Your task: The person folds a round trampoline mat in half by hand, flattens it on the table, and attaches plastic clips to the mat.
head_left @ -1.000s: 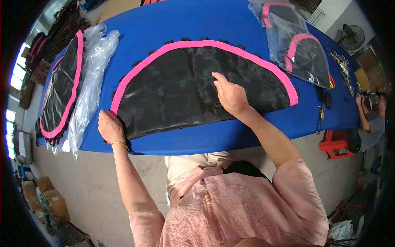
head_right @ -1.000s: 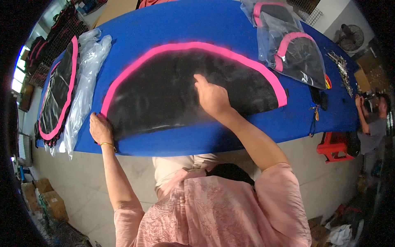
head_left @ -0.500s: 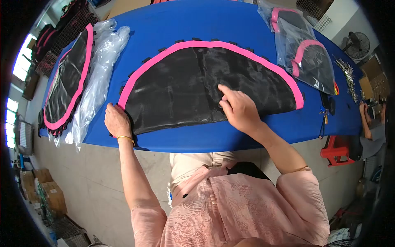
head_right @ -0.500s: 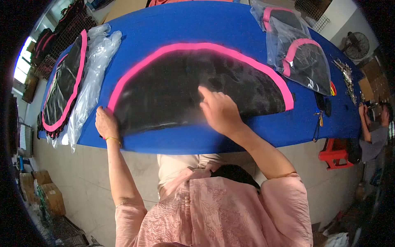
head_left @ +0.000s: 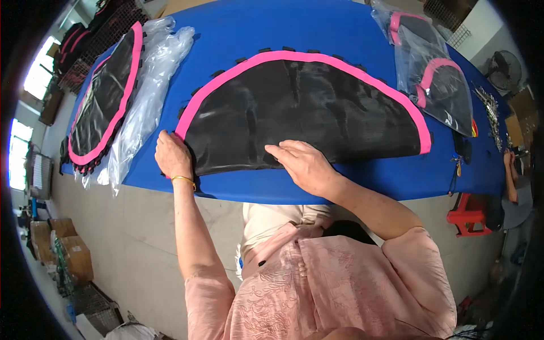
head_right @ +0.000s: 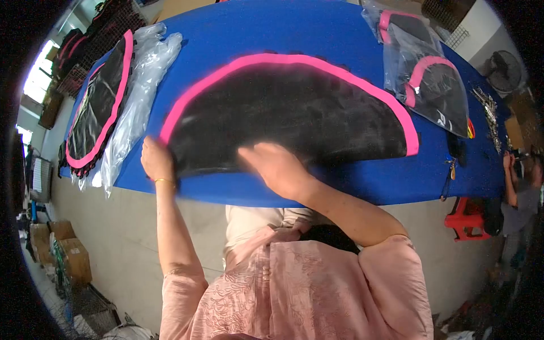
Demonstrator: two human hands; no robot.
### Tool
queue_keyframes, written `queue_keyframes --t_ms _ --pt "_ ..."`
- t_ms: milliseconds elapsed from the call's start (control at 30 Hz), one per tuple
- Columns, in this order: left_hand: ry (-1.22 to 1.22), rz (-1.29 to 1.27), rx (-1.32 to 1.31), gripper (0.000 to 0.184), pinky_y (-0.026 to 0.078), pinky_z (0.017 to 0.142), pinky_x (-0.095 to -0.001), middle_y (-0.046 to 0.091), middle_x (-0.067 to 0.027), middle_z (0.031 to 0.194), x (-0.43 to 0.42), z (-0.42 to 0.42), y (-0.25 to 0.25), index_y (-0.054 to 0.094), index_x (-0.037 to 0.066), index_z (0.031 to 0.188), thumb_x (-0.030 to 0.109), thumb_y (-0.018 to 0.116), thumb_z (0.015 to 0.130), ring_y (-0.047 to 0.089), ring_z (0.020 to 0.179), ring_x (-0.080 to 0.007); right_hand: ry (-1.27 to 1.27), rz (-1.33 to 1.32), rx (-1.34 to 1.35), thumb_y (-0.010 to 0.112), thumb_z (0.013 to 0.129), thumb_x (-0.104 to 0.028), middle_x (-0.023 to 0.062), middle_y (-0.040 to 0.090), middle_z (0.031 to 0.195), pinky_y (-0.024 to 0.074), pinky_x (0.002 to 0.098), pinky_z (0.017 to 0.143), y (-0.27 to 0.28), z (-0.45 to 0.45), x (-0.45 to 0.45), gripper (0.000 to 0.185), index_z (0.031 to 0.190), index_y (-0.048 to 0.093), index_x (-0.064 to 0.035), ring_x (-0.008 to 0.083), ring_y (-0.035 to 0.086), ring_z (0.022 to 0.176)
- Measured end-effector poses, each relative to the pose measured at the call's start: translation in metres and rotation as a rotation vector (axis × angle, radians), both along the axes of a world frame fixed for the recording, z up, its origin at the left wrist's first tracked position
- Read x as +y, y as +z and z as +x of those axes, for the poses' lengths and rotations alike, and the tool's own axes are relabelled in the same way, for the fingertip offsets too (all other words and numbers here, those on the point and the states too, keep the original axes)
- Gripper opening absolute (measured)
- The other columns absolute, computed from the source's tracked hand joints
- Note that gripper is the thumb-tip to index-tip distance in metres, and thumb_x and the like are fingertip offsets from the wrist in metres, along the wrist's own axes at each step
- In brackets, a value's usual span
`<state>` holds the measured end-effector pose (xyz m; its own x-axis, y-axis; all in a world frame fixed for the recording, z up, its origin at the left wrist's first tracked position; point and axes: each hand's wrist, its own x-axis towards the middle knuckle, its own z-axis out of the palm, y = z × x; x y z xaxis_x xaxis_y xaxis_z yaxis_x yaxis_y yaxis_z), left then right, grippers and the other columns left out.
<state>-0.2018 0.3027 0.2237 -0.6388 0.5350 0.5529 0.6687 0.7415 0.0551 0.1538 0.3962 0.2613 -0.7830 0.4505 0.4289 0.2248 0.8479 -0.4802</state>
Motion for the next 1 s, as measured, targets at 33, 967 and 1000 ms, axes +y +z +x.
queue_keyframes --t_ms 33,967,1000 --pt "-0.004 -0.003 0.000 0.022 0.054 0.080 -0.0473 0.071 -0.0147 0.101 0.000 0.000 0.000 0.061 0.006 0.116 0.024 0.055 0.104 0.070 0.094 -0.0358 0.001 0.009 -0.031 0.068 0.094 -0.002 0.0194 0.070 0.114 0.0556 0.0444 0.095 0.001 -0.004 -0.001 0.042 0.135 0.065 -0.0072 0.0359 0.067 0.109" --pt "-0.022 0.060 0.021 0.028 0.055 0.083 -0.0475 0.073 -0.0167 0.106 0.000 -0.001 -0.001 0.064 0.005 0.119 0.026 0.054 0.105 0.070 0.097 -0.0359 0.215 0.262 0.025 0.063 0.092 -0.005 0.0176 0.070 0.131 0.0503 0.0460 0.113 -0.008 0.023 -0.017 0.041 0.132 0.067 0.0005 0.0310 0.066 0.126" --pt "-0.019 0.062 0.011 0.028 0.055 0.083 -0.0477 0.073 -0.0167 0.107 -0.001 0.000 0.000 0.064 0.004 0.119 0.026 0.054 0.105 0.070 0.098 -0.0360 0.190 0.277 0.051 0.063 0.092 -0.005 0.0170 0.071 0.129 0.0507 0.0459 0.112 -0.008 0.028 -0.017 0.039 0.130 0.069 0.0004 0.0305 0.066 0.126"
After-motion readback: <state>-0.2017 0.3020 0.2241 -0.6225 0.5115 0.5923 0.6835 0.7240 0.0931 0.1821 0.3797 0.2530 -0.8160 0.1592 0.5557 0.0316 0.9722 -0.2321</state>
